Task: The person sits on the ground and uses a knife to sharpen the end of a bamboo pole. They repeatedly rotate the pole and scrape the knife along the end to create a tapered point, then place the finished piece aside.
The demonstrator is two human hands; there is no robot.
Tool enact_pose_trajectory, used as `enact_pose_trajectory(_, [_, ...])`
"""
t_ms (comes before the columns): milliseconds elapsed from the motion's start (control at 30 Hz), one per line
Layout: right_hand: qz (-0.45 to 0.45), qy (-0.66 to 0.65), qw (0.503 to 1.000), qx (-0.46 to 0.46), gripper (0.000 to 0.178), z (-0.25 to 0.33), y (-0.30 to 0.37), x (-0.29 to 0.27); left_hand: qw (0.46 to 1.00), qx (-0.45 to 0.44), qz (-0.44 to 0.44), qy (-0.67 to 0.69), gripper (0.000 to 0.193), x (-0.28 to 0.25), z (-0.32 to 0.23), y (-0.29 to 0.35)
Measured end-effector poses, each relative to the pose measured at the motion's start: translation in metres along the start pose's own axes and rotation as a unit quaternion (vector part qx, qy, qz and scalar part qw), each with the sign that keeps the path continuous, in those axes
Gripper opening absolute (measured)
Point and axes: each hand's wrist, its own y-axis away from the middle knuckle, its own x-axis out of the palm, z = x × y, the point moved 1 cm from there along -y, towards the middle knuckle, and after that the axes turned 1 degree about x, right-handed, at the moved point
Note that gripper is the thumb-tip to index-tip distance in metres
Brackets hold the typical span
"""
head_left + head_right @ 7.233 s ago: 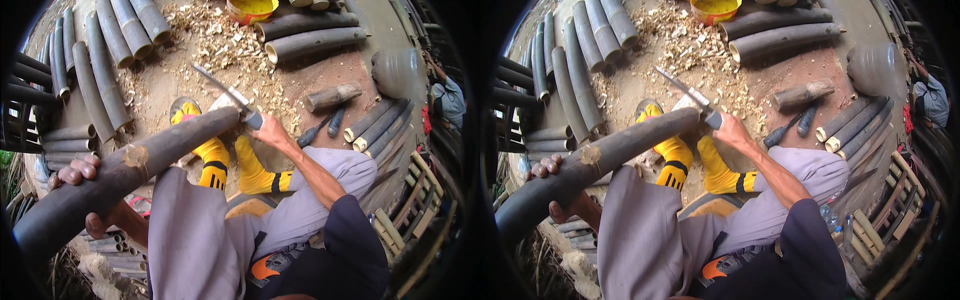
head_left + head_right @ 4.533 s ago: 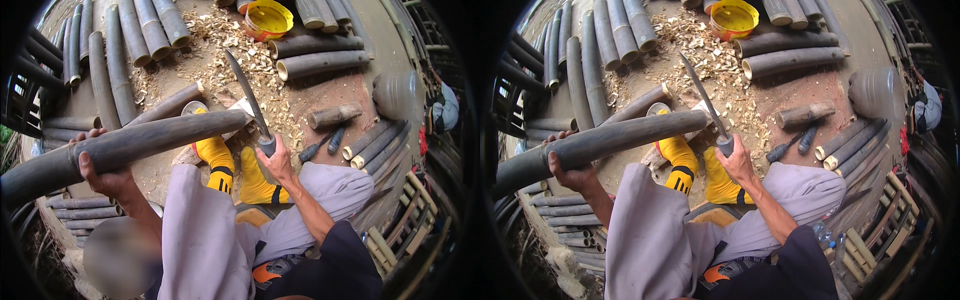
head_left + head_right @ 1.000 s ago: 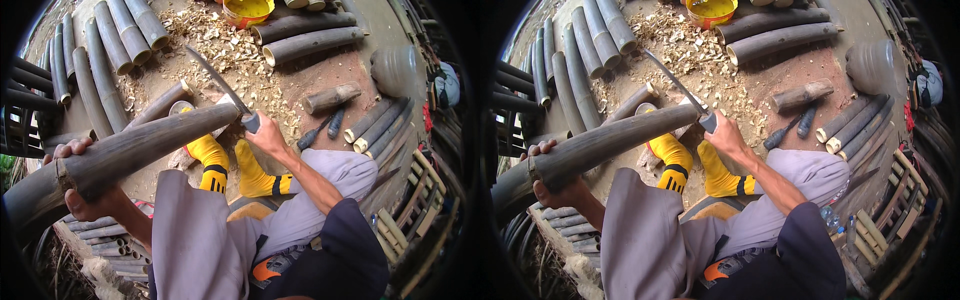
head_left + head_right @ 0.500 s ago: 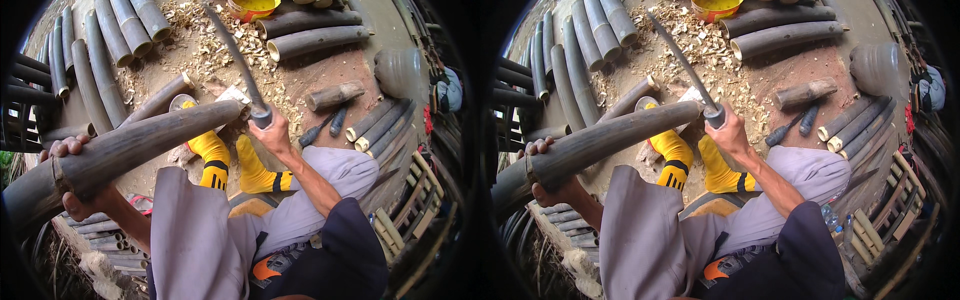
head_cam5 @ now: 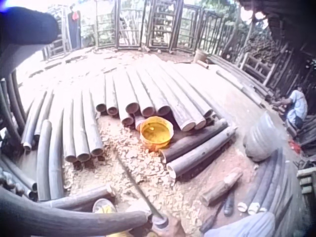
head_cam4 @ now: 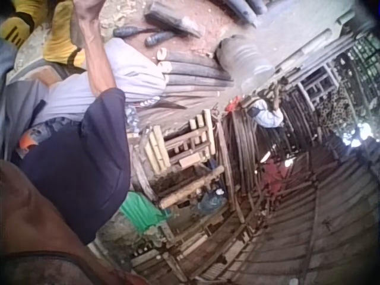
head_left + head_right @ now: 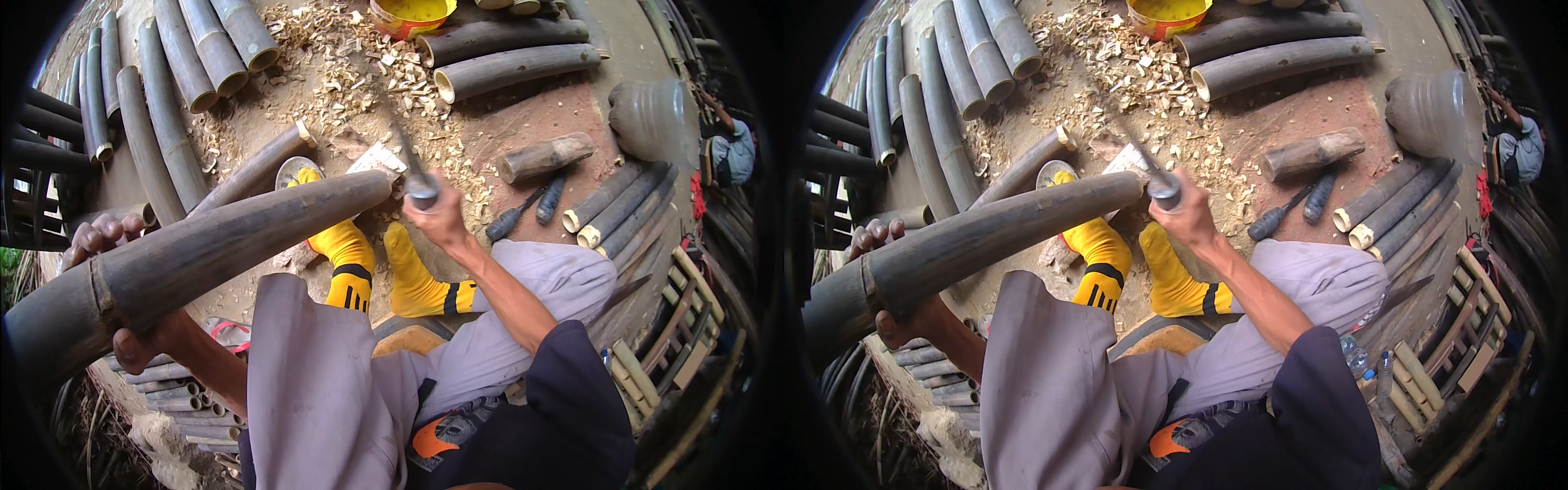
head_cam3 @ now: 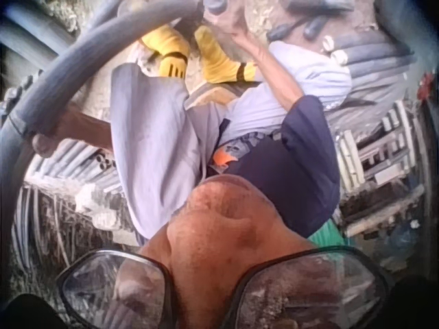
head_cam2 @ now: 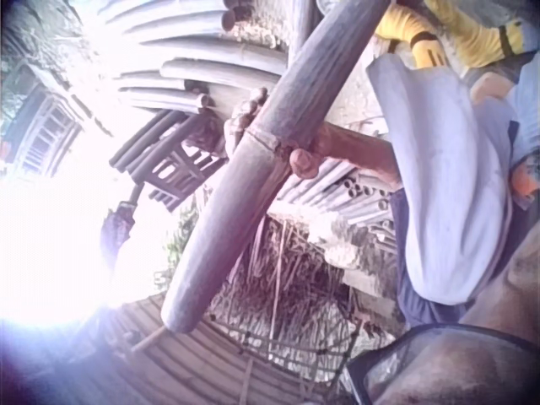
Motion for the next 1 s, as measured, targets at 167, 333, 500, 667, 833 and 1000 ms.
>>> enact_pose_trajectory(167, [0.069, 0.118, 0.990, 0.021, 0.037, -0.039, -0.007, 0.000, 0.975, -0.080, -0.203, -0.046, 0.072, 0.035, 0.004, 0.000])
enact_pose_trajectory(333, [-0.040, 0.025, 0.997, -0.064, 0.031, 0.018, 0.007, -0.004, 0.959, -0.016, -0.269, -0.089, 0.070, 0.014, -0.002, 0.009])
enact_pose_trajectory(500, [-0.026, -0.001, 1.000, -0.013, 0.022, 0.002, 0.003, 0.009, 0.970, -0.004, -0.223, -0.098, 0.073, 0.014, -0.005, 0.012])
enact_pose_trajectory(667, [0.044, 0.104, 0.992, 0.052, 0.032, -0.022, 0.003, 0.003, 0.970, -0.003, -0.224, -0.092, 0.077, 0.015, -0.001, 0.012])
enact_pose_trajectory(833, [-0.069, -0.031, 0.996, -0.053, 0.028, 0.037, 0.012, -0.009, 0.976, 0.001, -0.203, -0.077, 0.081, 0.003, -0.009, 0.016])
enact_pose_trajectory(1000, [0.079, 0.107, 0.988, 0.077, 0.034, -0.020, -0.007, -0.001, 0.983, 0.005, -0.166, -0.073, 0.085, 0.000, -0.007, 0.016])
